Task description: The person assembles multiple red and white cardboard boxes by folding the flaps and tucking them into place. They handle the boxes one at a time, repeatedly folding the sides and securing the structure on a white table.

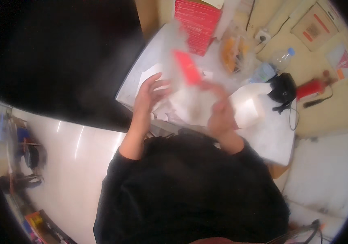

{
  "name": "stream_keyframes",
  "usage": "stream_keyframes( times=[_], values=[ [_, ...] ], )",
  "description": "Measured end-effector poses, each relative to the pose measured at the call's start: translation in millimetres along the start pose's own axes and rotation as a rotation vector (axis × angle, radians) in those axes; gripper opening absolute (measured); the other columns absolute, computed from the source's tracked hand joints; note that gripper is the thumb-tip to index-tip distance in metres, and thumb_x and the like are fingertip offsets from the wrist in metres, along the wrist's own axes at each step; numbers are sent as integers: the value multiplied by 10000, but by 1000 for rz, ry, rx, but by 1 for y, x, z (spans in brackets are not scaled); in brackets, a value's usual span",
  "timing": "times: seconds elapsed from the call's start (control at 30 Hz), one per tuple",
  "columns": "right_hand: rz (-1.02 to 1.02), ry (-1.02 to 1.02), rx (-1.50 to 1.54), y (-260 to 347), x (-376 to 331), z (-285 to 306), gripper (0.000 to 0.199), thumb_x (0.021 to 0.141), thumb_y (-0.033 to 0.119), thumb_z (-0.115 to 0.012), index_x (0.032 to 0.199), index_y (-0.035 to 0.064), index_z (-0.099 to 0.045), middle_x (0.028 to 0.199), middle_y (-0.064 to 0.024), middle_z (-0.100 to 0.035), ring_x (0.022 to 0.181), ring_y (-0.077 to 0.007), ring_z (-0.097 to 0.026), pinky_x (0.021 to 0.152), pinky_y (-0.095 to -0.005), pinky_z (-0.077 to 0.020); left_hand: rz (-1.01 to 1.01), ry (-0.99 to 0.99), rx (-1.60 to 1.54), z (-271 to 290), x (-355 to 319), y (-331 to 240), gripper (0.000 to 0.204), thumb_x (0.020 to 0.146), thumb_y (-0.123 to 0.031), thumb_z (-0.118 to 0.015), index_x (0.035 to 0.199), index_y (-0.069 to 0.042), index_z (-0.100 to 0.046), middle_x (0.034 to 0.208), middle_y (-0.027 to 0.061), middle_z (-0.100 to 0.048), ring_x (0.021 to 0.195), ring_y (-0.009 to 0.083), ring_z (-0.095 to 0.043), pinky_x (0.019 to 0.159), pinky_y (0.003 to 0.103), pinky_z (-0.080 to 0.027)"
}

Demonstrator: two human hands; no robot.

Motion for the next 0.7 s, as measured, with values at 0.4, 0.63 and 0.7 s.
stream_keyframes(
  times=[0.4, 0.63, 0.7],
  values=[
    [417, 294, -403, 30, -19, -29, 358, 787, 234, -658, 1113, 87, -638, 1209, -112, -534, 1109, -357, -500, 929, -458, -411, 276, 26, -569, -26, -18, 21, 307, 983, -199, -486, 1187, 27, -526, 1166, 131, -593, 1028, 173, -591, 863, 280, -494],
    [190, 144, -721, 12, -13, -34, 468, 821, 225, -629, 1261, 88, -548, 1296, -130, -489, 1113, -343, -469, 941, -465, -387, 220, 71, -284, -37, -35, 39, 236, 974, -238, -520, 984, -14, -592, 902, 77, -660, 739, 150, -640, 700, 297, -538],
    [134, 139, -745, 10, -15, -40, 499, 859, 242, -591, 1317, 76, -484, 1294, -152, -481, 1066, -348, -488, 917, -461, -404, 219, 29, -268, -33, -37, 43, 258, 975, -233, -517, 1045, -1, -605, 882, 55, -648, 729, 119, -609, 705, 273, -513]
  ],
)
Point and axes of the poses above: each hand's wrist, its own x-axis towards the middle knuckle, its own z-axis out of the back of the hand, y = z × x, the point moved 6 cm from there along x, towards the middle knuckle
